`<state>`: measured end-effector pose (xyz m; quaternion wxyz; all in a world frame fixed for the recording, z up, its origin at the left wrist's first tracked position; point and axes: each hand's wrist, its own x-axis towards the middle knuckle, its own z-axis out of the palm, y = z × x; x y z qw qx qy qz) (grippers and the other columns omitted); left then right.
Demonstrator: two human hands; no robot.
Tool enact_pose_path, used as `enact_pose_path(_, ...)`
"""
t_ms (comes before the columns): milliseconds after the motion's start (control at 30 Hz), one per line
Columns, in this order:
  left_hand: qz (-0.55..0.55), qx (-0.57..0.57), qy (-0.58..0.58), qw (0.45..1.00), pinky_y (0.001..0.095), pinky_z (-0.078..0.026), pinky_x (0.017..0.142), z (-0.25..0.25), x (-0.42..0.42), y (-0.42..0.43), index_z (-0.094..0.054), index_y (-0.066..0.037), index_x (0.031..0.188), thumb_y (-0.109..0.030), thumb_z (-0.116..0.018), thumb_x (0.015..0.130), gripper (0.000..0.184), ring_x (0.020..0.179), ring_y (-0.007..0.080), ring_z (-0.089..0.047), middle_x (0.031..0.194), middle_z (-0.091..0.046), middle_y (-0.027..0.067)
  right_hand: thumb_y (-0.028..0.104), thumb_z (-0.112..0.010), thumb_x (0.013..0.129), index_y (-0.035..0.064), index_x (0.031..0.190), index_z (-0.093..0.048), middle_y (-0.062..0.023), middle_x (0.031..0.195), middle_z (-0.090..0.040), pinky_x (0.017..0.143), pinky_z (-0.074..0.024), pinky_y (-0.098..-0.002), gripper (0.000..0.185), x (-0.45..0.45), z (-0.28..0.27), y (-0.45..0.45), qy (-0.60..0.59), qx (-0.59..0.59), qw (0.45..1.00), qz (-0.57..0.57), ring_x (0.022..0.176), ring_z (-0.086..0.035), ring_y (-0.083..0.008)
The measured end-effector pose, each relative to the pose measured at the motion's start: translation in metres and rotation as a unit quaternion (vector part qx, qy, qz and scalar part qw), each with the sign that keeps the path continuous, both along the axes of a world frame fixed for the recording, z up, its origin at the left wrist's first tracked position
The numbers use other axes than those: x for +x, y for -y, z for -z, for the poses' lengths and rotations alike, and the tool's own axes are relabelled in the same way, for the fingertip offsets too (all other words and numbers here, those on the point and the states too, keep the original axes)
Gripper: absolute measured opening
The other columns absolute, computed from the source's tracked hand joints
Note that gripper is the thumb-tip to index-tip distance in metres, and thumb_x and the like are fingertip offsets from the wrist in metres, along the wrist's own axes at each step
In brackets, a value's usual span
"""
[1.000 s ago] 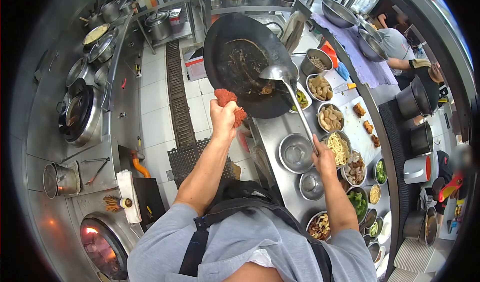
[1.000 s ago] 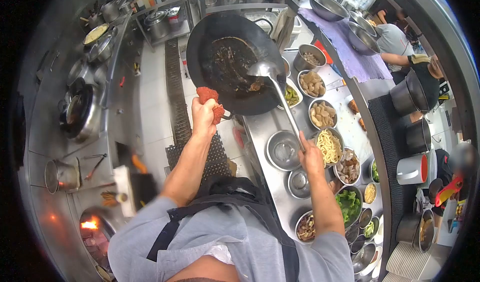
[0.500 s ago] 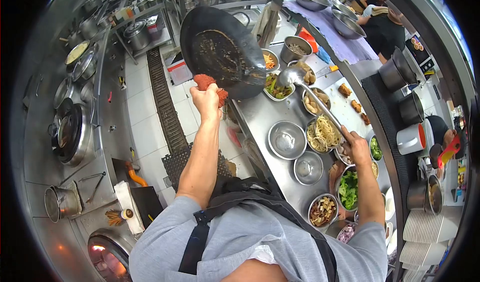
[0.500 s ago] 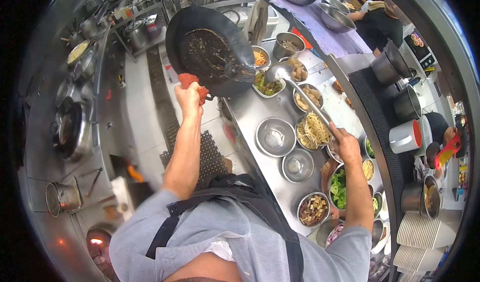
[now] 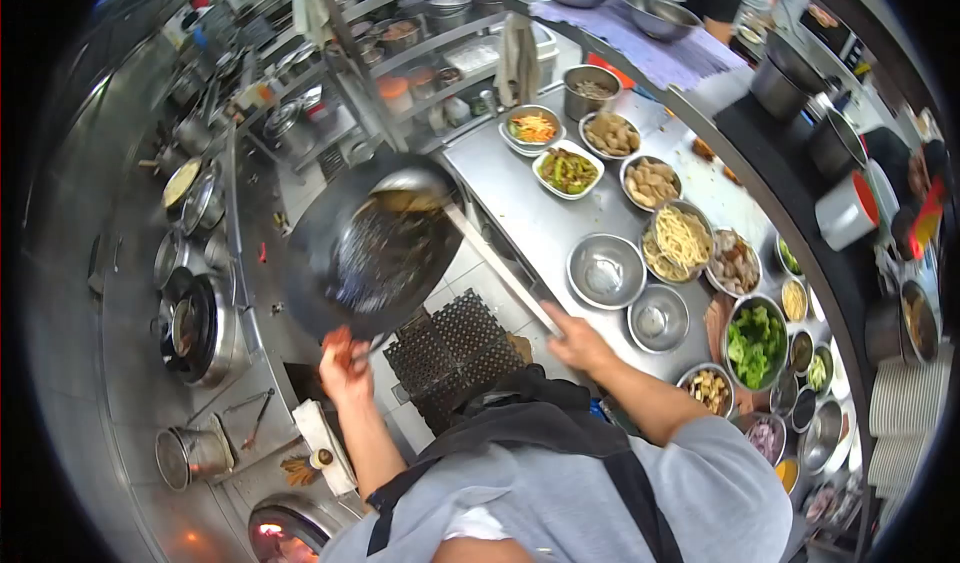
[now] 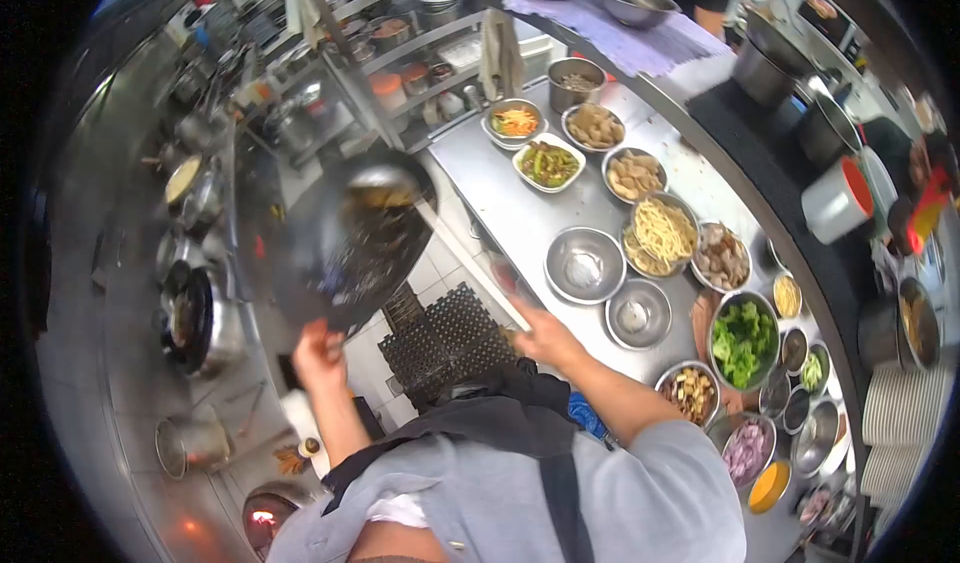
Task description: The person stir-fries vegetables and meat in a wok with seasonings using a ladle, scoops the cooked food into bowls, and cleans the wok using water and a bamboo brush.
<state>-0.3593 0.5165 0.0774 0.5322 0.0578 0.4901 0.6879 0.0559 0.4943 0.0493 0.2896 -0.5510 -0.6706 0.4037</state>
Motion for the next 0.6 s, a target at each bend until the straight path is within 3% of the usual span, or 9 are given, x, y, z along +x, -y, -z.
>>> enact_pose_path(67, 0.032, 0.082, 0.049, 0.995, 0.0190, -0.030, 0.036, 0.019, -0.039, 0.066, -0.057, -0.012, 0.103, -0.006, -0.055, 0.076, 0.028, 0.056, 0.0163, -0.049, 0.086, -0.058, 0.0023, 0.012, -0.060, 0.079, 0.0113, 0.141, -0.042, -0.0264, 0.110, -0.063, 0.075, -0.0540, -0.0428, 0.064, -0.036, -0.001, 0.010, 0.014, 0.048, 0.997, -0.065, 0.076, -0.068, -0.0359)
enact_pose_path(167, -0.085, -0.009, -0.003, 0.996, 0.0198, -0.033, 0.034, -0.012, -0.053, 0.167, -0.054, -0.009, 0.108, -0.011, -0.055, 0.076, 0.032, 0.054, 0.0150, -0.048, 0.078, -0.052, 0.0053, 0.011, -0.059, 0.077, 0.0089, 0.140, -0.041, -0.0226, 0.101, -0.063, 0.078, -0.0507, -0.0468, 0.067, -0.078, -0.013, 0.022, -0.001, 0.084, 0.985, -0.152, 0.086, -0.063, -0.0400)
enact_pose_path(200, -0.053, -0.025, -0.017, 0.998, 0.0206, -0.037, 0.040, -0.002, -0.077, 0.211, -0.055, -0.010, 0.100, -0.014, -0.057, 0.080, 0.021, 0.057, 0.0125, -0.050, 0.080, -0.054, 0.0024, 0.011, -0.060, 0.077, 0.0083, 0.140, -0.042, -0.0221, 0.098, -0.063, 0.076, -0.0508, -0.0467, 0.066, -0.093, -0.010, 0.024, -0.024, 0.078, 0.981, -0.179, 0.086, -0.063, -0.0406)
enact_pose_path(267, 0.024, -0.054, -0.077, 0.995, 0.0274, -0.039, 0.046, 0.020, -0.135, 0.301, -0.052, -0.014, 0.089, -0.032, -0.055, 0.084, 0.019, 0.057, 0.0126, -0.049, 0.073, -0.046, -0.0013, 0.010, -0.061, 0.076, 0.0075, 0.139, -0.042, -0.0219, 0.091, -0.064, 0.074, -0.0510, -0.0464, 0.066, -0.133, -0.014, 0.030, -0.060, 0.104, 0.966, -0.231, 0.081, -0.063, -0.0401)
enact_pose_path(333, -0.066, -0.083, -0.098, 0.990, 0.0266, -0.039, 0.047, 0.005, -0.125, 0.351, -0.053, -0.014, 0.089, -0.027, -0.058, 0.082, 0.015, 0.062, 0.0132, -0.055, 0.074, -0.050, -0.0016, 0.010, -0.061, 0.076, 0.0072, 0.139, -0.042, -0.0216, 0.088, -0.064, 0.073, -0.0509, -0.0466, 0.065, -0.174, -0.031, 0.027, -0.079, 0.095, 0.948, -0.293, 0.079, -0.063, -0.0398)
enact_pose_path(400, -0.156, -0.081, -0.069, 0.982, 0.0244, -0.035, 0.043, 0.020, -0.129, 0.422, -0.052, -0.011, 0.105, -0.023, -0.057, 0.081, 0.027, 0.063, 0.0117, -0.051, 0.077, -0.053, 0.0012, 0.009, -0.061, 0.078, 0.0078, 0.141, -0.041, -0.0219, 0.090, -0.065, 0.070, -0.0517, -0.0447, 0.067, -0.221, -0.042, 0.031, -0.073, 0.006, 0.916, -0.395, 0.073, -0.065, -0.0369)
enact_pose_path(500, -0.348, -0.164, -0.087, 0.919, 0.0212, -0.032, 0.041, 0.001, -0.096, 0.492, -0.050, -0.006, 0.123, -0.022, -0.057, 0.079, 0.048, 0.065, 0.0098, -0.047, 0.077, -0.055, 0.0050, 0.010, -0.061, 0.079, 0.0091, 0.141, -0.041, -0.0205, 0.086, -0.065, 0.068, -0.0511, -0.0451, 0.065, -0.294, -0.033, 0.045, -0.111, 0.043, 0.870, -0.479, 0.071, -0.065, -0.0353)
enact_pose_path(567, -0.452, -0.095, -0.137, 0.877, 0.0197, -0.035, 0.046, -0.013, -0.067, 0.478, -0.050, -0.006, 0.125, -0.013, -0.055, 0.077, 0.048, 0.069, 0.0096, -0.051, 0.106, -0.056, 0.0038, 0.011, -0.062, 0.080, 0.0091, 0.140, -0.043, -0.0207, 0.088, -0.065, 0.068, -0.0509, -0.0438, 0.062, -0.333, -0.041, 0.056, -0.103, 0.033, 0.815, -0.569, 0.070, -0.064, -0.0349)
enact_pose_path(600, -0.495, -0.058, -0.166, 0.851, 0.0190, -0.037, 0.049, -0.019, -0.051, 0.472, -0.050, -0.005, 0.126, -0.008, -0.055, 0.077, 0.049, 0.071, 0.0095, -0.053, 0.120, -0.057, 0.0031, 0.011, -0.062, 0.081, 0.0090, 0.139, -0.045, -0.0217, 0.089, -0.065, 0.068, -0.0509, -0.0426, 0.060, -0.350, -0.040, 0.063, -0.103, 0.032, 0.820, -0.562, 0.071, -0.065, -0.0340)
